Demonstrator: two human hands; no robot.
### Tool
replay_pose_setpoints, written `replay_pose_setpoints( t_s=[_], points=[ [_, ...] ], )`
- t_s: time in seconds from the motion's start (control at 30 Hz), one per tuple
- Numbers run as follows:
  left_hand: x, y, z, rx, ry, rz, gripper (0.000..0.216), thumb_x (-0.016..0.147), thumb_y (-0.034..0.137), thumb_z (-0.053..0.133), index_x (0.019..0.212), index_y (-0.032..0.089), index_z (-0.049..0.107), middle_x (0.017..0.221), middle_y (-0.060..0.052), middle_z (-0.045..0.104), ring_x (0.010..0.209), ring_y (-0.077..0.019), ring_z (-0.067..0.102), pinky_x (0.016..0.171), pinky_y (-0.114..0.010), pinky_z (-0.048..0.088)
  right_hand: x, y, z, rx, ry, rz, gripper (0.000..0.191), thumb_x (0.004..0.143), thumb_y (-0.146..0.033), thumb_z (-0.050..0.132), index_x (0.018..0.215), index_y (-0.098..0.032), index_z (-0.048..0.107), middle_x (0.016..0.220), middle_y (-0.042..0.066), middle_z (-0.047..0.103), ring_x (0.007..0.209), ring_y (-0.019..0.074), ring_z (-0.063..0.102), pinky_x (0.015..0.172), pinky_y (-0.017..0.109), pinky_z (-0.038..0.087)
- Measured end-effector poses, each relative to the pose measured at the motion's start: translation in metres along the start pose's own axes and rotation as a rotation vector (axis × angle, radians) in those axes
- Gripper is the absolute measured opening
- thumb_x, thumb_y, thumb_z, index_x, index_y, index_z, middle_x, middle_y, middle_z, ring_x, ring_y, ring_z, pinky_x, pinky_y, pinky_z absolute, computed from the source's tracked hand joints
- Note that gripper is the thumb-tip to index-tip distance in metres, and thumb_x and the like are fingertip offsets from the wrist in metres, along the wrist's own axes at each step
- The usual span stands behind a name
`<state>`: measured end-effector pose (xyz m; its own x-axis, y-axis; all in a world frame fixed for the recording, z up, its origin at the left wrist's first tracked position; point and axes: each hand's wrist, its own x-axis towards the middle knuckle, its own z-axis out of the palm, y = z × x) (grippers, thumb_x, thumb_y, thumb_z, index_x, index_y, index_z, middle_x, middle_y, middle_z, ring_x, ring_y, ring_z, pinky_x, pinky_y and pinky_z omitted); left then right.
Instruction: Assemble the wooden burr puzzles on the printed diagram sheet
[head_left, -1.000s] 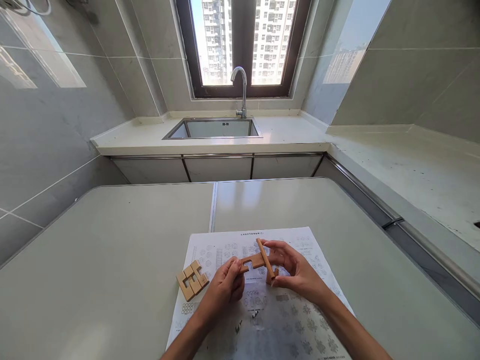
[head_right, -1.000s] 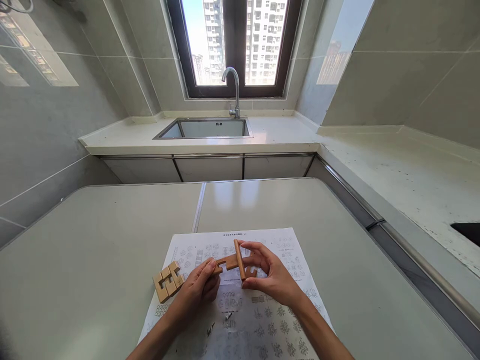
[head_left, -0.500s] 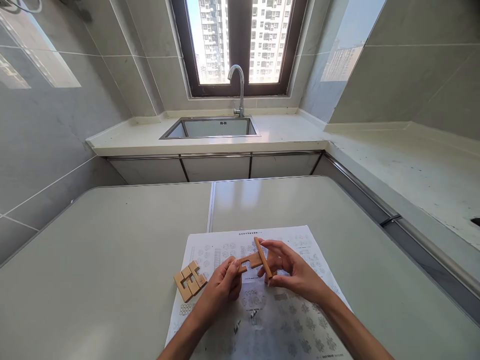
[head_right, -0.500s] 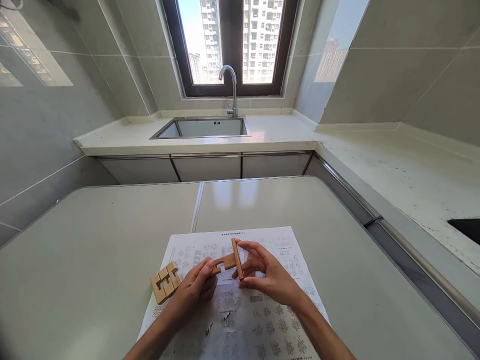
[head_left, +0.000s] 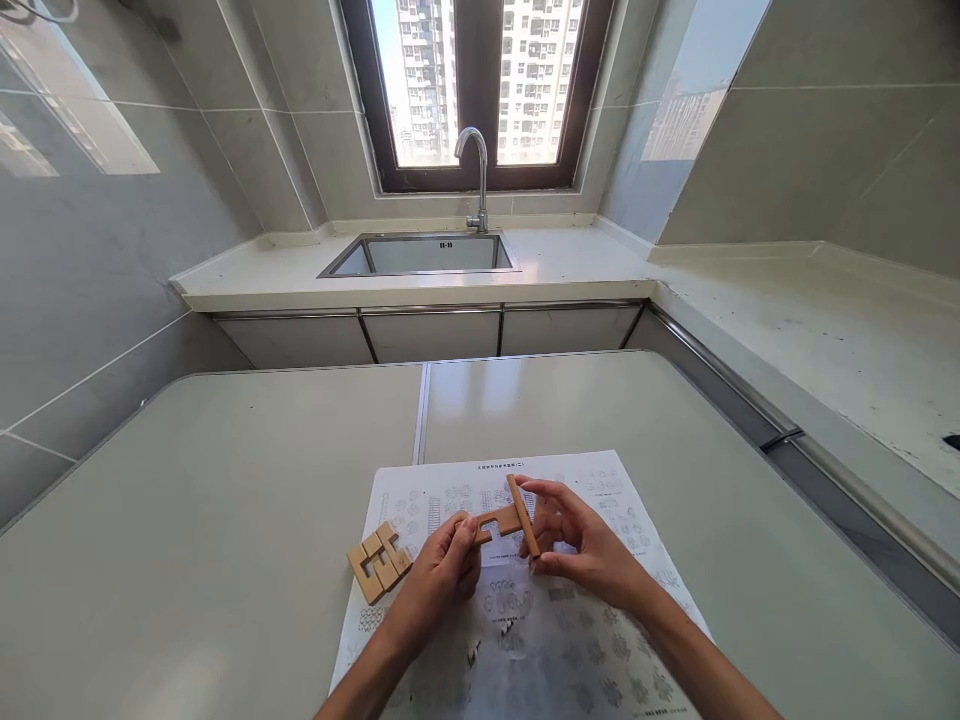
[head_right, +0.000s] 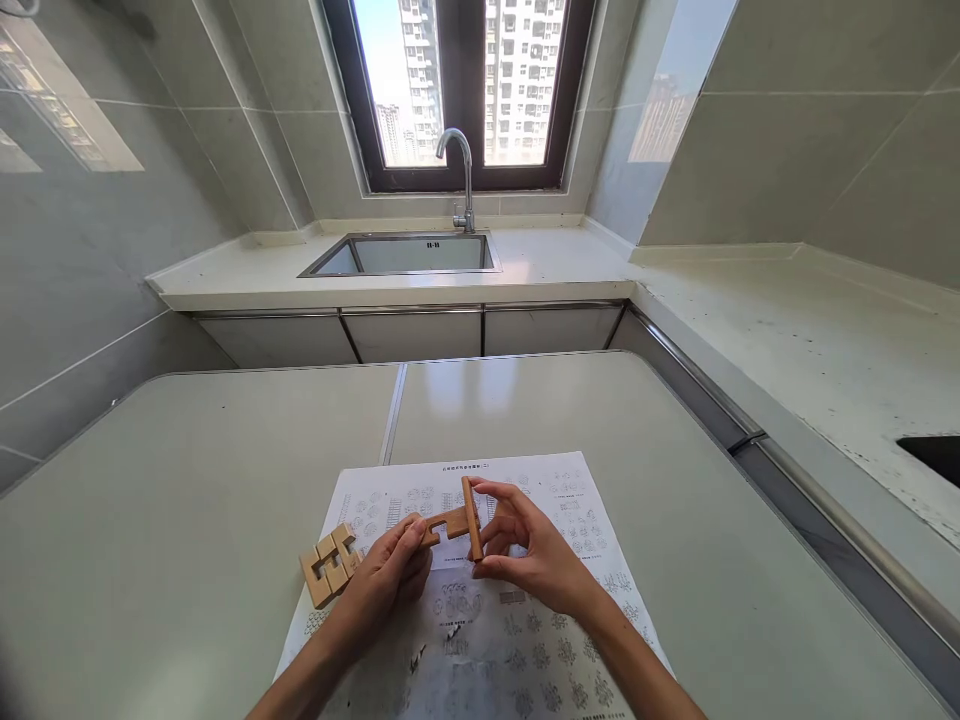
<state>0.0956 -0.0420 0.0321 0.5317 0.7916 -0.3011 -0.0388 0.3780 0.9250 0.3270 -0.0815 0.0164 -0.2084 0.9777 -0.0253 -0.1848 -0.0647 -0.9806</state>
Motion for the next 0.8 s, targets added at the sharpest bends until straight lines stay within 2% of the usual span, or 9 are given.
replay_pose_setpoints(
  t_s=[0.27, 0.4, 0.47, 0.53, 0.6, 0.67, 0.73, 0.8],
  points=[
    [0.0, -0.004, -0.002, 0.017, -0.063, -0.009, 0.053, 0.095, 0.069, 0.061, 0.078, 0.024, 0.038, 0.063, 0.01, 0.029, 0.052, -0.008, 0.02, 0.049, -0.024, 0.019, -0.001, -0.008, -0.006, 0.06, -0.113, 0.041, 0.068, 0.081, -0.026, 0.088, 0.141, -0.037, 0.057, 0.163, 0.009, 0.044, 0.081, 0.0145, 0.071, 0.078, 0.038, 0.063],
    [0.001, -0.003, -0.003, 0.016, -0.052, 0.009, 0.054, 0.097, 0.069, 0.058, 0.078, 0.024, 0.035, 0.064, 0.011, 0.027, 0.052, -0.0078, 0.019, 0.049, -0.024, 0.019, -0.001, -0.003, -0.003, 0.014, -0.03, 0.023, 0.077, 0.077, -0.024, 0.092, 0.143, -0.035, 0.054, 0.14, 0.008, 0.065, 0.082, 0.017, 0.072, 0.08, 0.037, 0.062],
    [0.001, -0.003, -0.003, 0.019, -0.049, 0.009, 0.054, 0.098, 0.069, 0.057, 0.078, 0.024, 0.035, 0.064, 0.011, 0.027, 0.052, -0.0076, 0.018, 0.049, -0.024, 0.018, -0.001, -0.001, -0.002, 0.0, -0.02, 0.027, 0.079, 0.077, -0.025, 0.092, 0.145, -0.035, 0.053, 0.128, 0.006, 0.07, 0.082, 0.0182, 0.072, 0.08, 0.038, 0.062],
    [0.001, -0.003, -0.004, 0.033, -0.061, 0.003, 0.053, 0.098, 0.068, 0.057, 0.078, 0.024, 0.036, 0.064, 0.011, 0.027, 0.053, -0.0077, 0.019, 0.049, -0.024, 0.018, -0.001, -0.001, -0.004, 0.003, -0.042, 0.035, 0.075, 0.078, -0.026, 0.091, 0.143, -0.037, 0.055, 0.137, 0.007, 0.066, 0.081, 0.0171, 0.072, 0.08, 0.038, 0.062],
    [0.001, -0.005, -0.003, 0.052, -0.087, 0.001, 0.053, 0.098, 0.068, 0.056, 0.079, 0.024, 0.037, 0.064, 0.011, 0.029, 0.053, -0.0077, 0.021, 0.049, -0.024, 0.019, -0.001, -0.003, -0.006, 0.037, -0.085, 0.042, 0.071, 0.08, -0.028, 0.089, 0.142, -0.038, 0.056, 0.153, 0.007, 0.054, 0.081, 0.0151, 0.07, 0.079, 0.037, 0.062],
    [0.0, -0.005, -0.002, 0.076, -0.11, 0.001, 0.053, 0.098, 0.069, 0.055, 0.079, 0.023, 0.037, 0.064, 0.01, 0.031, 0.053, -0.0079, 0.024, 0.049, -0.024, 0.02, -0.002, -0.005, -0.009, 0.07, -0.125, 0.044, 0.069, 0.082, -0.03, 0.088, 0.143, -0.037, 0.056, 0.154, 0.008, 0.054, 0.081, 0.0147, 0.068, 0.077, 0.037, 0.061],
    [-0.001, -0.003, -0.001, 0.104, -0.111, 0.002, 0.053, 0.099, 0.069, 0.054, 0.079, 0.023, 0.037, 0.064, 0.01, 0.032, 0.053, -0.008, 0.026, 0.05, -0.024, 0.022, -0.002, -0.005, -0.011, 0.054, -0.13, 0.045, 0.072, 0.082, -0.029, 0.088, 0.145, -0.035, 0.054, 0.133, 0.007, 0.068, 0.08, 0.0162, 0.067, 0.076, 0.037, 0.06],
    [-0.002, -0.001, -0.001, 0.129, -0.093, 0.0, 0.053, 0.099, 0.069, 0.053, 0.079, 0.023, 0.037, 0.064, 0.01, 0.032, 0.053, -0.0081, 0.026, 0.05, -0.024, 0.023, -0.001, -0.003, -0.011, -0.007, -0.096, 0.04, 0.079, 0.078, -0.024, 0.091, 0.147, -0.032, 0.053, 0.105, 0.002, 0.075, 0.079, 0.0178, 0.067, 0.077, 0.036, 0.059]
  ],
)
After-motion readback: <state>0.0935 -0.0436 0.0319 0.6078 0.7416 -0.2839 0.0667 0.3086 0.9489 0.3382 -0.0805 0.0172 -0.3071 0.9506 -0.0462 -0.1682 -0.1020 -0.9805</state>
